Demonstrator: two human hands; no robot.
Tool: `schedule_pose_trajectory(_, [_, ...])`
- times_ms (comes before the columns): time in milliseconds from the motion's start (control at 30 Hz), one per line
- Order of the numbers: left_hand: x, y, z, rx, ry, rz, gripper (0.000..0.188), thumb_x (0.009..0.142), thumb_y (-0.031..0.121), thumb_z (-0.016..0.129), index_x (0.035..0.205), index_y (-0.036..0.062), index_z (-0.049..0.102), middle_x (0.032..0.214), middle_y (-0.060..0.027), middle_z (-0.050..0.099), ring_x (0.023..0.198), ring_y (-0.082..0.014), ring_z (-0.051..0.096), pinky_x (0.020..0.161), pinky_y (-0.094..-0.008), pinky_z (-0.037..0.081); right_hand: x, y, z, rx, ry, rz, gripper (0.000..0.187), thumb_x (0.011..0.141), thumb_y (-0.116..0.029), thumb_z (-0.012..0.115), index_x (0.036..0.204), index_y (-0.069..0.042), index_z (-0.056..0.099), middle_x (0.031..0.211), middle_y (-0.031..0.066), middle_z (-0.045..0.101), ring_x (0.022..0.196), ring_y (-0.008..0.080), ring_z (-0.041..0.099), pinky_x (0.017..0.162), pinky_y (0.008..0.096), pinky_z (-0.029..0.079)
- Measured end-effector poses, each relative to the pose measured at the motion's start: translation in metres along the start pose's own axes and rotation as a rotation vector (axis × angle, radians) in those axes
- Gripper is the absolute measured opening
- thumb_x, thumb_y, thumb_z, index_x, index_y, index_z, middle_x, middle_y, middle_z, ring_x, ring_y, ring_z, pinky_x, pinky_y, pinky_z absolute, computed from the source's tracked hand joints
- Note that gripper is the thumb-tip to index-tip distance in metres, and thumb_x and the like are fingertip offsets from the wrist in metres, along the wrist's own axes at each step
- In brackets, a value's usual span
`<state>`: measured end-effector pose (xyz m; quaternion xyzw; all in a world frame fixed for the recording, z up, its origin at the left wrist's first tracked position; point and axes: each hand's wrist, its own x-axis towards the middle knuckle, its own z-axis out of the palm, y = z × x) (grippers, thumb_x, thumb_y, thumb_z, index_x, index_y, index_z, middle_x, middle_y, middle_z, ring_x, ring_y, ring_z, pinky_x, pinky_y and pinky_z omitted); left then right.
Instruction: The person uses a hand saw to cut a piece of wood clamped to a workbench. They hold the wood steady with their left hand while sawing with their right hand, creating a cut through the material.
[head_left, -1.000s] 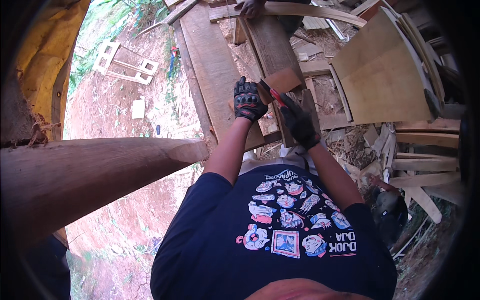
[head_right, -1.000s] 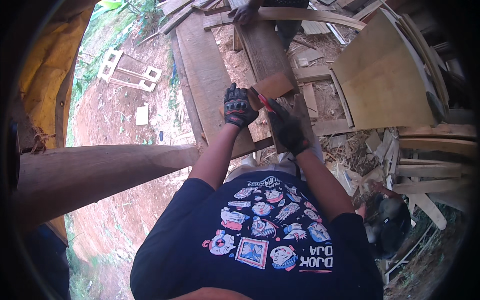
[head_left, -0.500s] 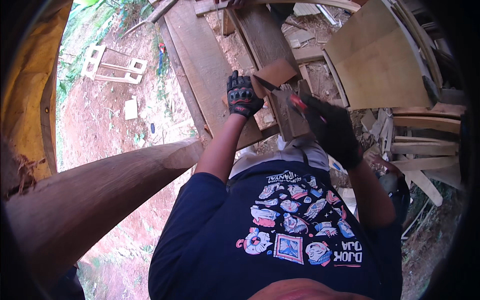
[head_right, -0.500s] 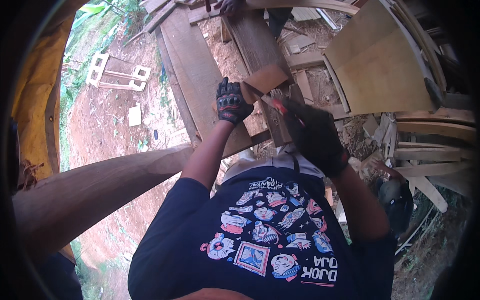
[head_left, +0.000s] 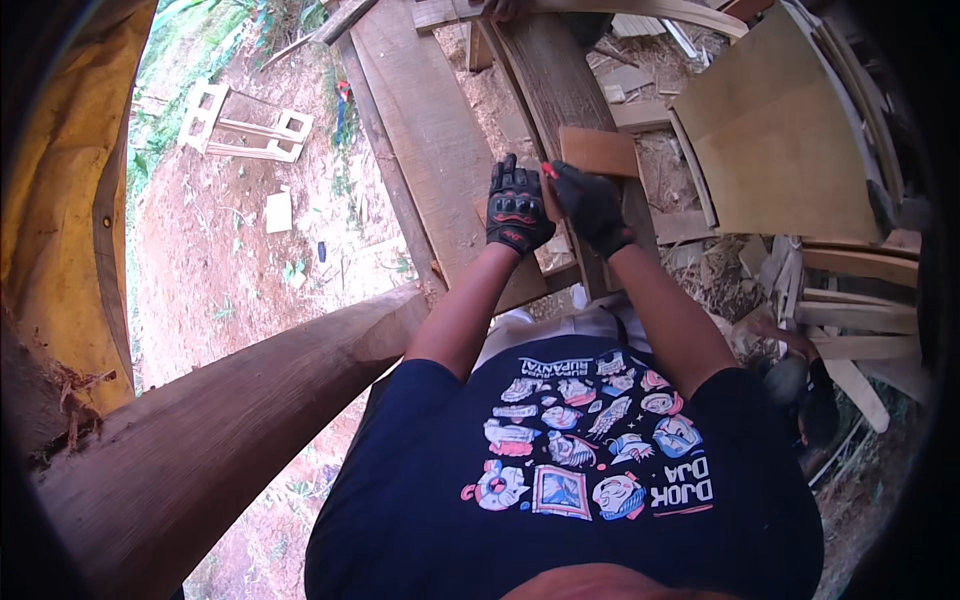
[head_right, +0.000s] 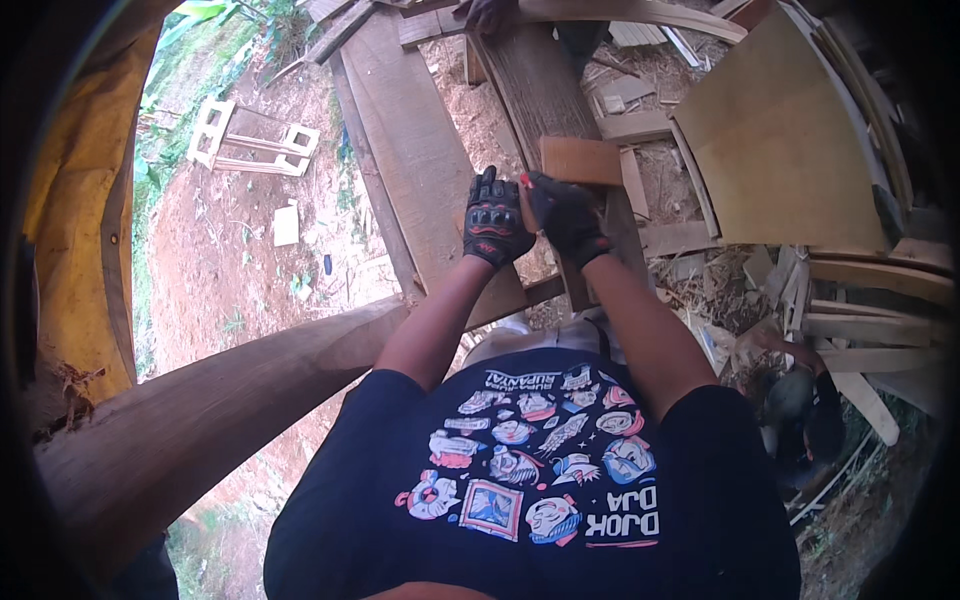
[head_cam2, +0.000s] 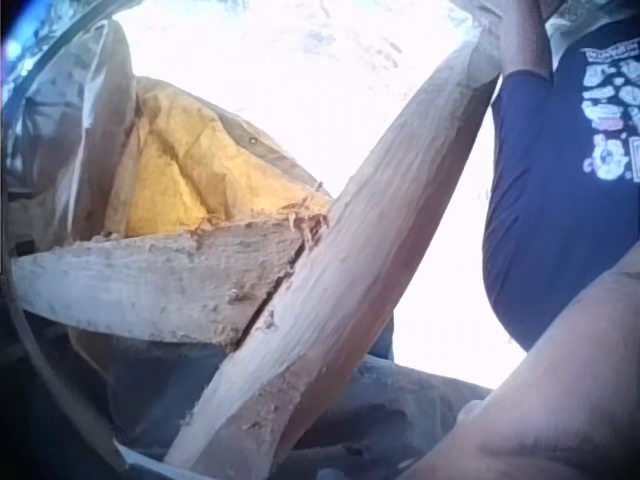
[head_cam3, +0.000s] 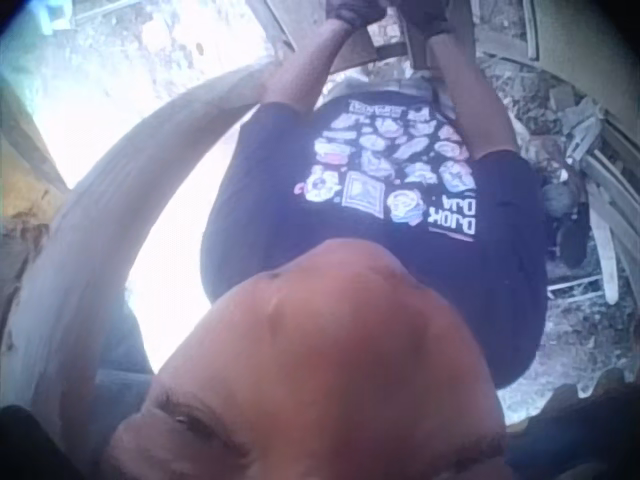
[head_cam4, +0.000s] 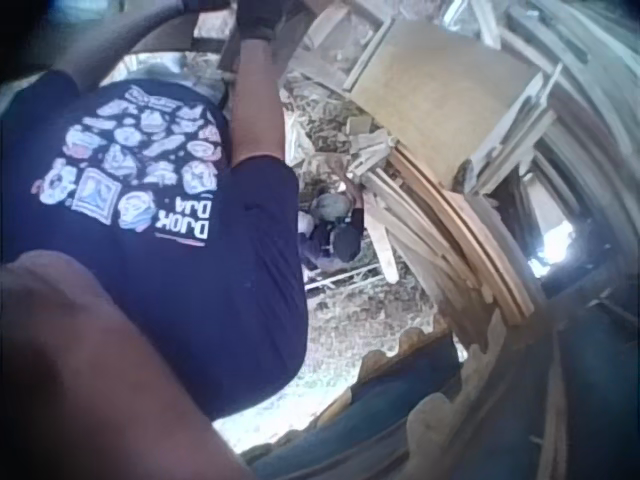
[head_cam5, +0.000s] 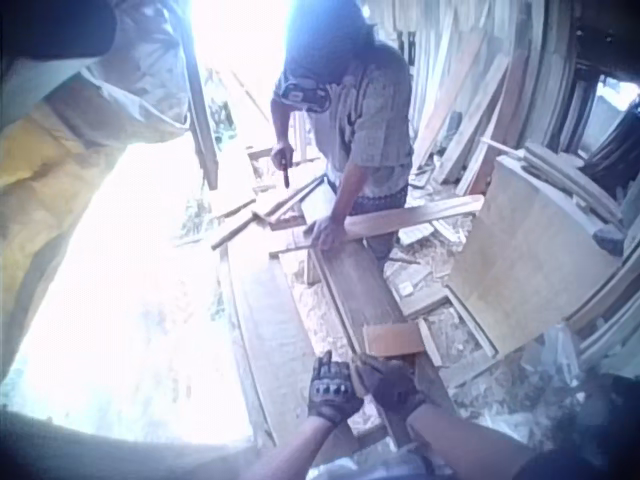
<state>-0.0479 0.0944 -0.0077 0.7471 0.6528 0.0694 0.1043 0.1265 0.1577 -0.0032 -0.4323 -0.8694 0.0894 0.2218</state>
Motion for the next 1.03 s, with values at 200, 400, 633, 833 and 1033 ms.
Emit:
schedule_pose_trajectory(200, [-0.008,-0.005,0.005,-0.101,0.142,0.034,0.086,0.076,0.047,0.088,0.143,-0.0029,0.067,0.146,-0.0282,0.066,0.155,-0.0488,0.049,0.138,-0.0603,0.027,-0.028,-0.005,-0.024,0.065,0.136,-0.08,0.031,0.1,-0.012,0.072,0.13,-0.004,0.078,0.125,0.0186,0.081,0.105,0.0372,0.081,0.088,0.0477,0.066])
schedule_pose_trajectory(400, [-0.023,-0.009,-0.026,-0.257,0.065,0.002,0.085,0.071,0.039,0.095,0.139,-0.0014,0.065,0.131,-0.0239,0.07,0.134,-0.046,0.063,0.123,-0.0567,0.046,-0.027,-0.036,-0.082,0.263,0.067,-0.077,0.035,0.104,-0.012,0.074,0.138,-0.003,0.076,0.129,0.0205,0.08,0.111,0.0386,0.08,0.093,0.0471,0.066])
schedule_pose_trajectory(633, [-0.004,0.023,-0.087,-0.251,0.143,0.079,0.075,0.076,0.04,0.095,0.133,0.0018,0.066,0.115,-0.0217,0.075,0.11,-0.044,0.073,0.096,-0.0543,0.061,-0.097,-0.061,-0.266,0.72,0.145,0.374,0.044,0.111,-0.014,0.072,0.154,-0.006,0.071,0.13,0.0078,0.084,0.103,0.0141,0.08,0.085,0.0316,0.064])
schedule_pose_trajectory(833, [0.122,0.065,-0.088,-0.067,0.04,0.355,0.099,0.073,0.051,0.099,0.149,-0.0015,0.062,0.135,-0.0244,0.073,0.125,-0.0446,0.072,0.107,-0.052,0.06,-0.213,-0.065,-0.383,0.813,0.282,0.936,0.043,0.107,-0.012,0.074,0.15,-0.005,0.076,0.122,0.0053,0.084,0.103,0.0089,0.073,0.09,0.0292,0.06])
schedule_pose_trajectory(1033, [0.189,0.093,-0.041,-0.097,-0.246,0.48,0.098,0.068,0.068,0.1,0.135,0.0019,0.07,0.132,-0.0246,0.073,0.13,-0.0454,0.069,0.112,-0.0537,0.056,-0.316,-0.032,-0.387,0.417,0.324,0.986,0.043,0.106,-0.012,0.074,0.149,-0.007,0.077,0.133,0.0103,0.084,0.119,0.0159,0.076,0.105,0.0358,0.058])
